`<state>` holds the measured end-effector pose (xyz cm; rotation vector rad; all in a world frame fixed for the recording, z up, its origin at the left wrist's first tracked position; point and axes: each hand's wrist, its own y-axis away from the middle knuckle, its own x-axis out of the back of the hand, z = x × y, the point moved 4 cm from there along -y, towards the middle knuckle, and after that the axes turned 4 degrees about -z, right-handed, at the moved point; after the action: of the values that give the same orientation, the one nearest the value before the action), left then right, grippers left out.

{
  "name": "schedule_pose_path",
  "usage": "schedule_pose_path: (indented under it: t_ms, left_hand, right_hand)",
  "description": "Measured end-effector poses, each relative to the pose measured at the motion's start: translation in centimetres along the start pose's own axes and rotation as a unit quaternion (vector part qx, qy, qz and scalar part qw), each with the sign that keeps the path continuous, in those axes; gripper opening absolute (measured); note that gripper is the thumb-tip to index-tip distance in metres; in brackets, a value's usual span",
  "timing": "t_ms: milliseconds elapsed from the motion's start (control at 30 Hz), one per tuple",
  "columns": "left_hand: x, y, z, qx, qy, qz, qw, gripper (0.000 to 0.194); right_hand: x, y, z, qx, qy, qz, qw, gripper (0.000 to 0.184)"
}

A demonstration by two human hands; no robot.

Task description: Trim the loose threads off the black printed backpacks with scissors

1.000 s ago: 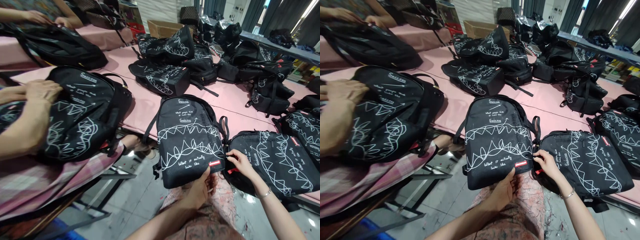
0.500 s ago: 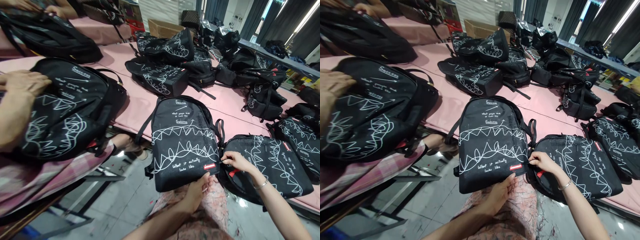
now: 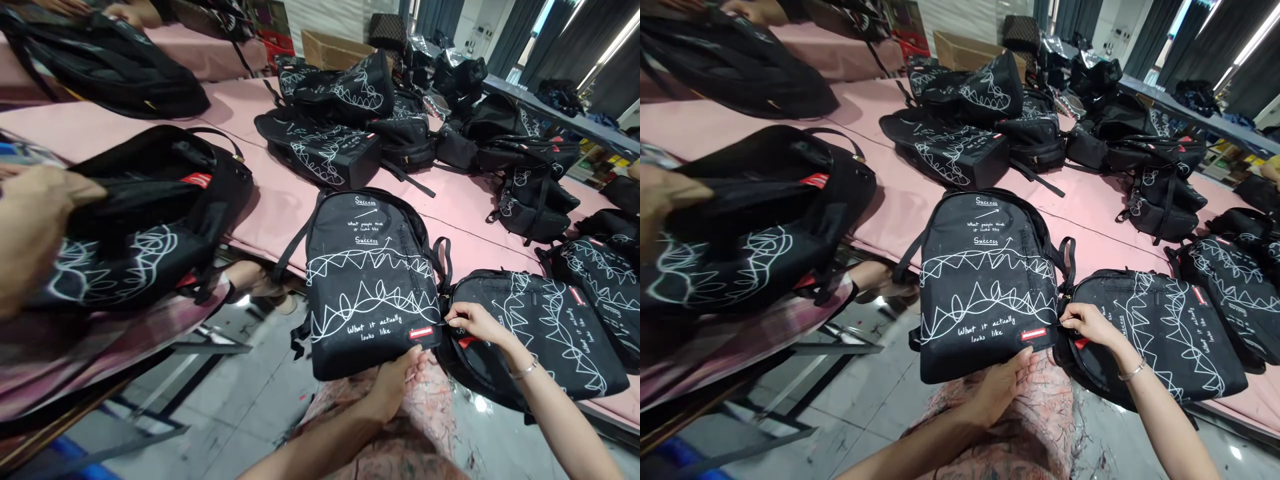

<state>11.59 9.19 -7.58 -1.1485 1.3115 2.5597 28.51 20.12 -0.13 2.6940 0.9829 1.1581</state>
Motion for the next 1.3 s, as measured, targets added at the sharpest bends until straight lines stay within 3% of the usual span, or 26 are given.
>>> schedule_pose_path:
  t_ms: [433, 800, 1300]
  left_hand:
    - [-0.2, 0.1, 0.2, 0.002, -0.028, -0.001, 1.000, 0.039]
    - [0.4, -0.9, -0.6, -0.012, -0.030, -0.023, 0.999, 0.027]
    - [0.2, -1.1, -0.6, -0.001, -0.036, -0.017, 0.999, 0.029]
  right_hand:
    - [-1.3, -0.7, -1.1, 0.016, 0.005, 0.010, 1.000, 0.007]
    - [-2.1, -0.7, -1.6, -0.004, 0.006, 0.028, 1.000, 0.009]
    - [-0.3, 0.2, -0.7, -0.013, 0.010, 0.018, 1.000, 0.010]
